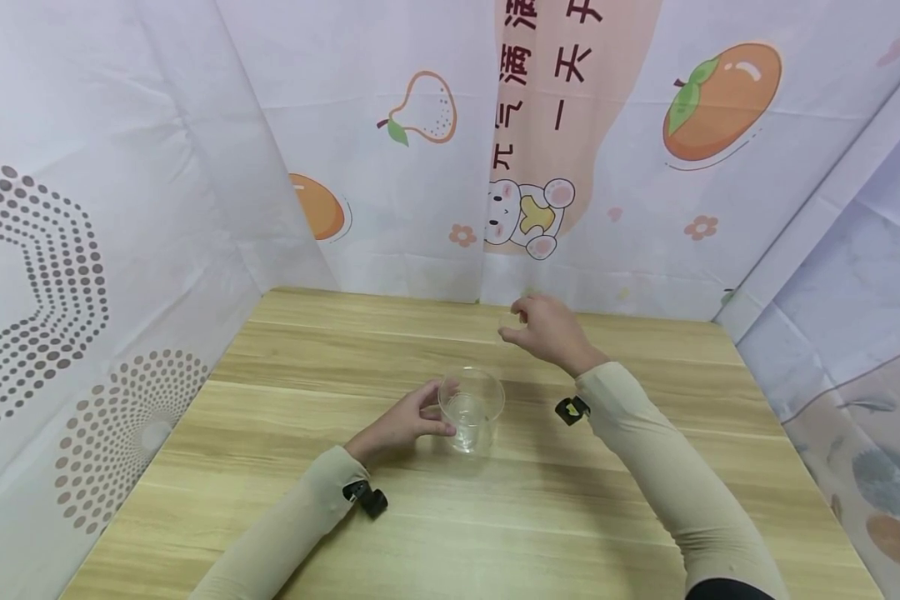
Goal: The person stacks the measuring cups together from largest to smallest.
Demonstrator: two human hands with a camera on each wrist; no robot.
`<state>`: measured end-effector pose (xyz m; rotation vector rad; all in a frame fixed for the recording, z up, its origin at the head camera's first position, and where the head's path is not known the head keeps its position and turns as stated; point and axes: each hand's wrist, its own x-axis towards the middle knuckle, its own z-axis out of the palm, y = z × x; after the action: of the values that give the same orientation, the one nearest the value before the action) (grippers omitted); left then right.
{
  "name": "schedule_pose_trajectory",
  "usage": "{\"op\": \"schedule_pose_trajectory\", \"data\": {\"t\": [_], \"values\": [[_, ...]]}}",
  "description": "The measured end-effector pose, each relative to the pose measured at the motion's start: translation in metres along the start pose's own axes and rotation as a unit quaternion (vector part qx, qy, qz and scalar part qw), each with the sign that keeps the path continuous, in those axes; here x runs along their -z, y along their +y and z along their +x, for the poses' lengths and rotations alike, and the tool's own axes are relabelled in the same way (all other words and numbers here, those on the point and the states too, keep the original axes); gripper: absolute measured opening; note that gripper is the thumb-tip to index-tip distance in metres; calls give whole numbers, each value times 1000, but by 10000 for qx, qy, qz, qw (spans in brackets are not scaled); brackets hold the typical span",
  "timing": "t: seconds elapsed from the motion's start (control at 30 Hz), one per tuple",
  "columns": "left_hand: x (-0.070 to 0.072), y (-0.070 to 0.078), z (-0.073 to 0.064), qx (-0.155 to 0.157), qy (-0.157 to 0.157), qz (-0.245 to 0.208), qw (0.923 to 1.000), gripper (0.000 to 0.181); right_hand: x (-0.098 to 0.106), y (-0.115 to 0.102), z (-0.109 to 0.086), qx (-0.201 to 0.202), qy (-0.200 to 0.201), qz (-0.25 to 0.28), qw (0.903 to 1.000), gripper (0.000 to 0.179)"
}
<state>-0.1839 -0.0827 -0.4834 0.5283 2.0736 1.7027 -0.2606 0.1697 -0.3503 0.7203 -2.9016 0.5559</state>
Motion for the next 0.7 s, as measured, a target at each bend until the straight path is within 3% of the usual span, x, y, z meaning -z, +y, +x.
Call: {"op": "schedule_pose_trajectory", "data": {"t": [0.7], "values": [[-1,-2,1,48,55,-2,10000,75,3,-16,-8,173,71,54,9998,39]]}}
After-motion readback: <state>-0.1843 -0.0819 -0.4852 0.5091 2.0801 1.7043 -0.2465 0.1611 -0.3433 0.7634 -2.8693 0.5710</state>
